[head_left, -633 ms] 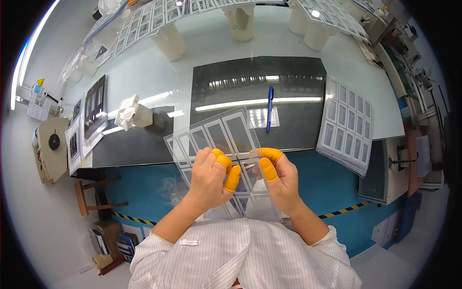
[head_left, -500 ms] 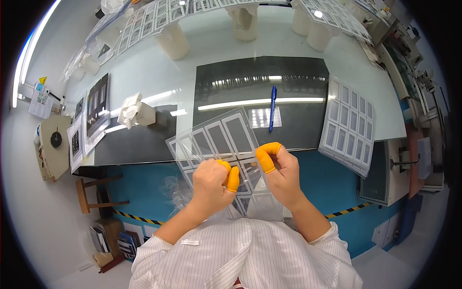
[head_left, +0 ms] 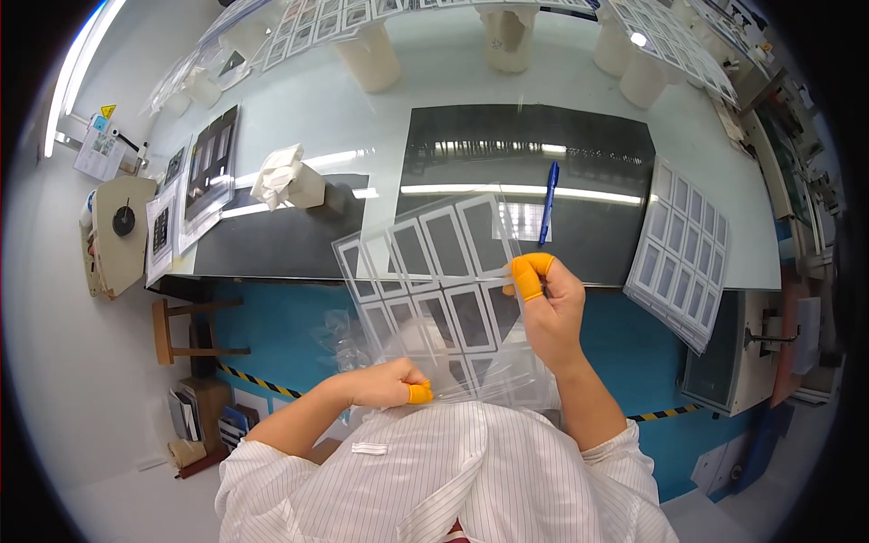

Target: Inspecting and cleaning glass panels at a manufacturing workstation.

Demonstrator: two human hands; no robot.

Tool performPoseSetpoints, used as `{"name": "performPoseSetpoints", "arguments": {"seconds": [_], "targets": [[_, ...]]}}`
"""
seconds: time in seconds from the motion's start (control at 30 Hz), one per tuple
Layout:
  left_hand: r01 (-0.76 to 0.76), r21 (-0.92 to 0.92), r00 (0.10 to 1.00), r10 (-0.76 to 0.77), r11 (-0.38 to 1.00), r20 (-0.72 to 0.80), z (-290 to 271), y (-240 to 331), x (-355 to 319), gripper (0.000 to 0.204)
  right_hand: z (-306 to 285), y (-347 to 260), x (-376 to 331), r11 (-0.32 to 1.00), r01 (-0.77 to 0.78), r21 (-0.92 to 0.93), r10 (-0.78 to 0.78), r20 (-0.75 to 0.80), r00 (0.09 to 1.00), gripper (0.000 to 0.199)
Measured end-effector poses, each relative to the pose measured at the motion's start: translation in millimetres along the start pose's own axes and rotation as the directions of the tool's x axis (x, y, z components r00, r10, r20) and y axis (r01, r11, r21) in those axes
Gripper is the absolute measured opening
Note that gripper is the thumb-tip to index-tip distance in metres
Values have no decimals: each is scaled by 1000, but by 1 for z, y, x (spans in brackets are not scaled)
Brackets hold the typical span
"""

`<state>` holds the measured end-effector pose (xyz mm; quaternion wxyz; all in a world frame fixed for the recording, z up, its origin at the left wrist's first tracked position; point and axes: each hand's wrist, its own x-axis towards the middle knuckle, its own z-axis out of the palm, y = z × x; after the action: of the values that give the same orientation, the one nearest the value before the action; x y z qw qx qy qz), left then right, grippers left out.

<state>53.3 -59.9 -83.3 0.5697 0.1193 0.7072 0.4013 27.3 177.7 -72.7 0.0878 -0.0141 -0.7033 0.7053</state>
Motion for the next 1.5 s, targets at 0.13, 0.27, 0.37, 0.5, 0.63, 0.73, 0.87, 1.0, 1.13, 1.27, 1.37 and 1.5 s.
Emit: {"name": "performPoseSetpoints", "arguments": {"seconds": [0.13,0.27,0.37,0.5,0.63,0.73,0.87,1.0,1.13,1.27,1.37,1.5], "targets": [[91,106,995,-87,990,-43,-1,1,-6,19,-3,-15,16,997,73,-35,-75,-79,994,11],[223,300,953,-143,927,-268,-19,-3,-6,21,-6,-38,42,964,263,-32,-265,-190,945,10],[337,416,892,-146,845,-428,-31,-15,-6,23,-7,-60,55,924,381,-39,-376,-277,884,10],[704,384,671,-383,598,-635,-68,-111,2,36,-15,-62,68,942,331,-46,-332,-248,910,12],[864,196,477,-629,463,-615,-81,-274,-21,41,-36,-61,93,959,146,242,-72,-292,954,15],[941,164,338,-817,296,-467,-44,-318,-15,45,-52,-52,98,951,82,298,24,-334,942,17],[791,484,577,-719,374,-388,29,-365,19,45,-53,-49,104,923,-8,385,142,-321,937,19],[713,526,673,-663,463,-328,41,-340,25,43,-50,-48,108,910,-32,412,178,-321,930,19],[616,567,766,-583,547,-269,59,-289,54,41,-51,-50,104,900,7,436,153,-331,931,20],[518,601,840,-495,608,-223,34,-190,127,39,-44,-57,103,919,24,394,159,-425,891,20],[401,653,900,-408,643,-151,23,-209,93,38,-53,-53,99,905,84,418,116,-432,894,18],[248,687,955,-291,683,-55,-3,-241,44,36,-62,-59,94,880,129,458,51,-361,931,17]]}}
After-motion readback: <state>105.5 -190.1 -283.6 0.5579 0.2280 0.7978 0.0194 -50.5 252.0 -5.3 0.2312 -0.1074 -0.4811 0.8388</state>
